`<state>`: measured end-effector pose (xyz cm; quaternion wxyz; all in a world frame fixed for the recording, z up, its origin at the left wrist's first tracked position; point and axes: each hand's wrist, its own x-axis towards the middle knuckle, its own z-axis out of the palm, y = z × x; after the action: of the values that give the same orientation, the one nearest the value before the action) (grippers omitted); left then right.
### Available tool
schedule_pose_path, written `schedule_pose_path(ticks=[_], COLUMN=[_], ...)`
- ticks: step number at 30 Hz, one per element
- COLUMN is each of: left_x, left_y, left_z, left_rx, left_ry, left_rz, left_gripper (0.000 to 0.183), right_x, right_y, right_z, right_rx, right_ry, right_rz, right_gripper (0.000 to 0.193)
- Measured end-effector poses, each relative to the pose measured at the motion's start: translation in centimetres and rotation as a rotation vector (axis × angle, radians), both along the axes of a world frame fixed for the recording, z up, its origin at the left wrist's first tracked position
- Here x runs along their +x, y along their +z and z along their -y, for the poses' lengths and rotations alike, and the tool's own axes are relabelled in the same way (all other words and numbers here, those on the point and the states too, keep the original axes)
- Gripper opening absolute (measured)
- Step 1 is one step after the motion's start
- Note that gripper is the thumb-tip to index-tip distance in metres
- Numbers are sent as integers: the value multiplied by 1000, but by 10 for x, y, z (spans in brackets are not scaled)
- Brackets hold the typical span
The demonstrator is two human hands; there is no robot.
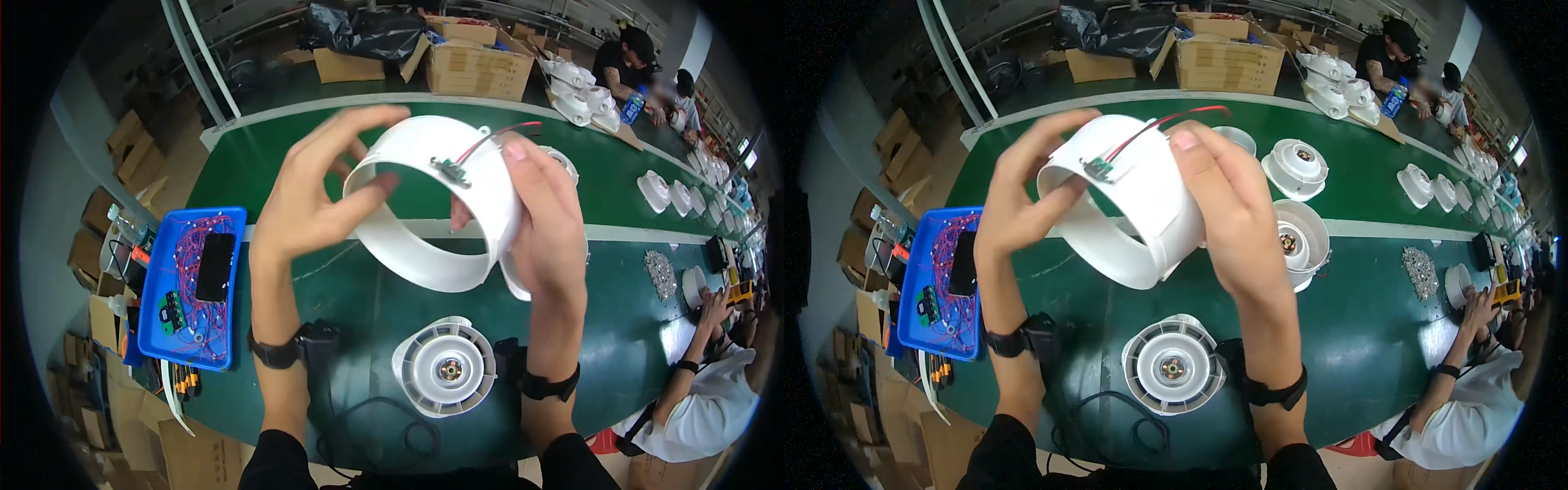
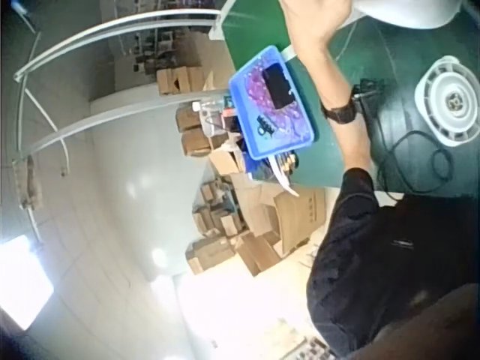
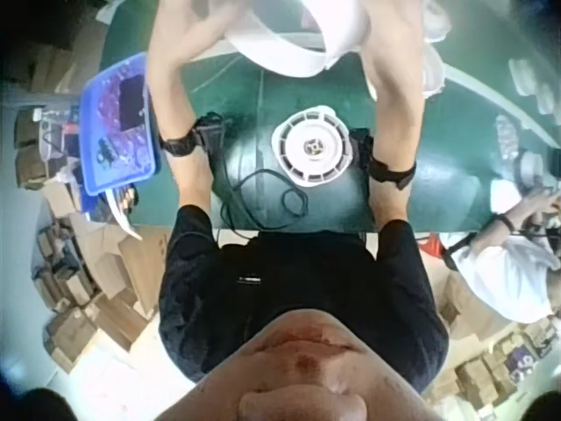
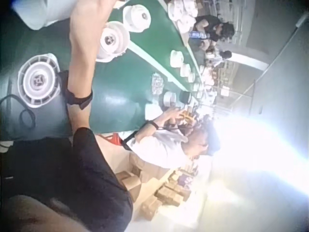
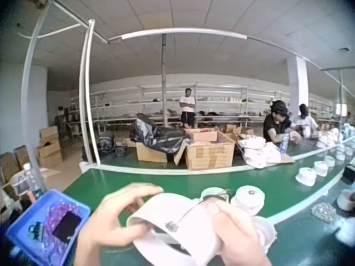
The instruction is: The person assembles white plastic light fixture housings on a green workbench. They pick up circular plastic frames and base units, fit them together, and route red and black wires through the center. The person handles multiple units sequentially, inspecting the fit and alignment of the components.
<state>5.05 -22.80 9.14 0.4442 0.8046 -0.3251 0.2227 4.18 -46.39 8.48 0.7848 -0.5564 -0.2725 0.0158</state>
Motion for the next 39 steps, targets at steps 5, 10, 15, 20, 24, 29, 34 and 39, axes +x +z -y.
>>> schedule_pose_path(ticks=[5, 10, 15, 20, 24, 29, 34, 39], left_x=[57, 97, 104, 97, 73, 17, 8, 63], left_y=[-49, -122, -151, -135, -85, -70, -90, -128], left_z=[-28, -101, -130, -145, -49, 68, 101, 48], left_rx=[-111, -247, -366, 487, 506, 545, 677, 473], left_ry=[22, 520, 870, 935, 62, -600, -496, -363], left_rz=[-304, -652, -718, -376, -690, -836, -1050, -815], left_gripper=[45, 59, 81, 69, 52, 49, 52, 42], right_x=[4, 3, -6, -3, -7, -7, -13, -8], right_y=[-9, -19, -13, -13, -5, 3, 14, 3], right_z=[-11, -11, -5, -4, 4, 8, 10, 8], right_rx=[-394, -693, -907, -1001, -975, -997, -1018, -965], right_ry=[-72, 95, 324, 228, 182, 274, 306, 256], right_rz=[110, 500, 487, 545, 488, 430, 293, 418], right_gripper=[28, 34, 32, 32, 31, 33, 33, 34])
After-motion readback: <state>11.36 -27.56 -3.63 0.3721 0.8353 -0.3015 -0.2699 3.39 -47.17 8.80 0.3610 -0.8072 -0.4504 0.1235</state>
